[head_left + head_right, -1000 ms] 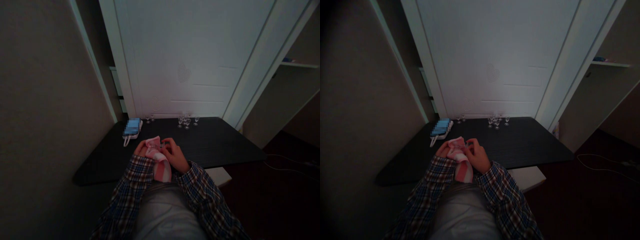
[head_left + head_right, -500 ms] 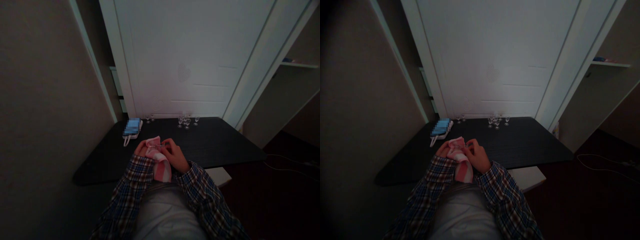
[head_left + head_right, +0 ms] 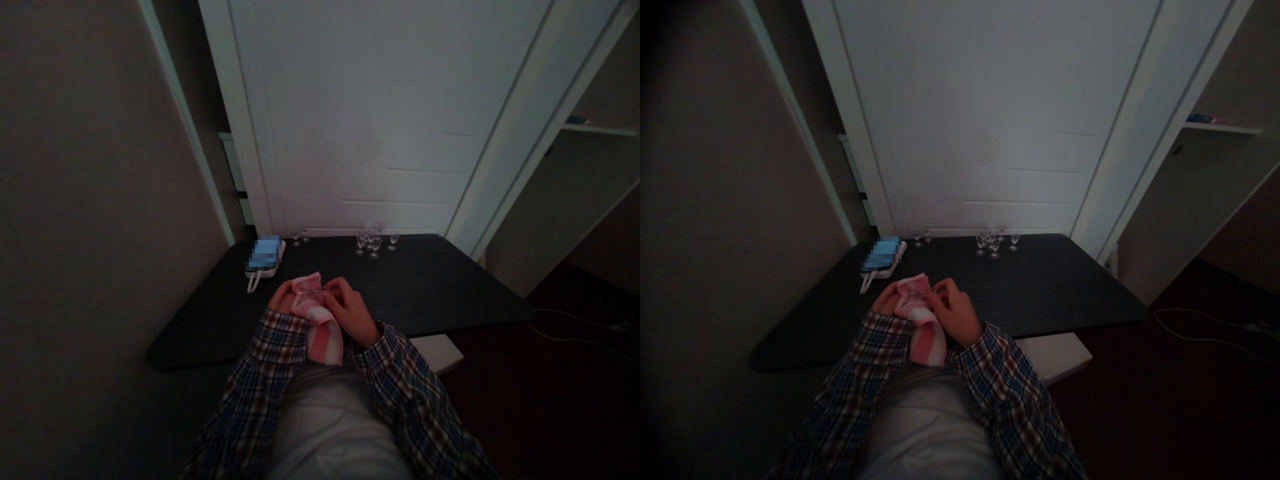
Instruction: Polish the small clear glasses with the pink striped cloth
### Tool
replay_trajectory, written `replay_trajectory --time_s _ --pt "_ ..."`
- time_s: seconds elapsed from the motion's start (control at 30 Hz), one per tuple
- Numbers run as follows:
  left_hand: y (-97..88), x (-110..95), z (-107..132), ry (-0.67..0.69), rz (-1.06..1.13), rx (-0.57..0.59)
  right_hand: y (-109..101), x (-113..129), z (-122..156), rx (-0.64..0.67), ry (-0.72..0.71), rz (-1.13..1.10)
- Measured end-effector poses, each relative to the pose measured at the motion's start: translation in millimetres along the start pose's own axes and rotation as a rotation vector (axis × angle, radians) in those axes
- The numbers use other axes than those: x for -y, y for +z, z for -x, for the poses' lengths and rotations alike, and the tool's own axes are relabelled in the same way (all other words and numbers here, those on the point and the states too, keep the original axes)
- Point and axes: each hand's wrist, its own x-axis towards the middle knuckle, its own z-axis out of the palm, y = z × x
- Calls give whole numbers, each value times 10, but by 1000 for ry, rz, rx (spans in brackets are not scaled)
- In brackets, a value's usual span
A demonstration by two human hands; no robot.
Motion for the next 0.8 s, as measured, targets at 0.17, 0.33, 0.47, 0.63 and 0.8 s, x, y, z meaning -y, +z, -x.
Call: replay_trajectory --time_s 0.17,0.33,0.47,0.63,0.8 --pt "-2 9 -8 -15 -37 -13 -2 4 -3 2 -2 0" --pt "-42 45 -7 38 -35 19 -1 -13 -2 3 -10 24" --pt "-56 62 -11 64 -75 56 1 -17 -3 10 -13 7" --pt "-34 74 -27 10 -7 8 10 -14 -6 4 0 -3" --pt "-1 34 7 49 -35 27 17 -29 -12 5 9 -19"
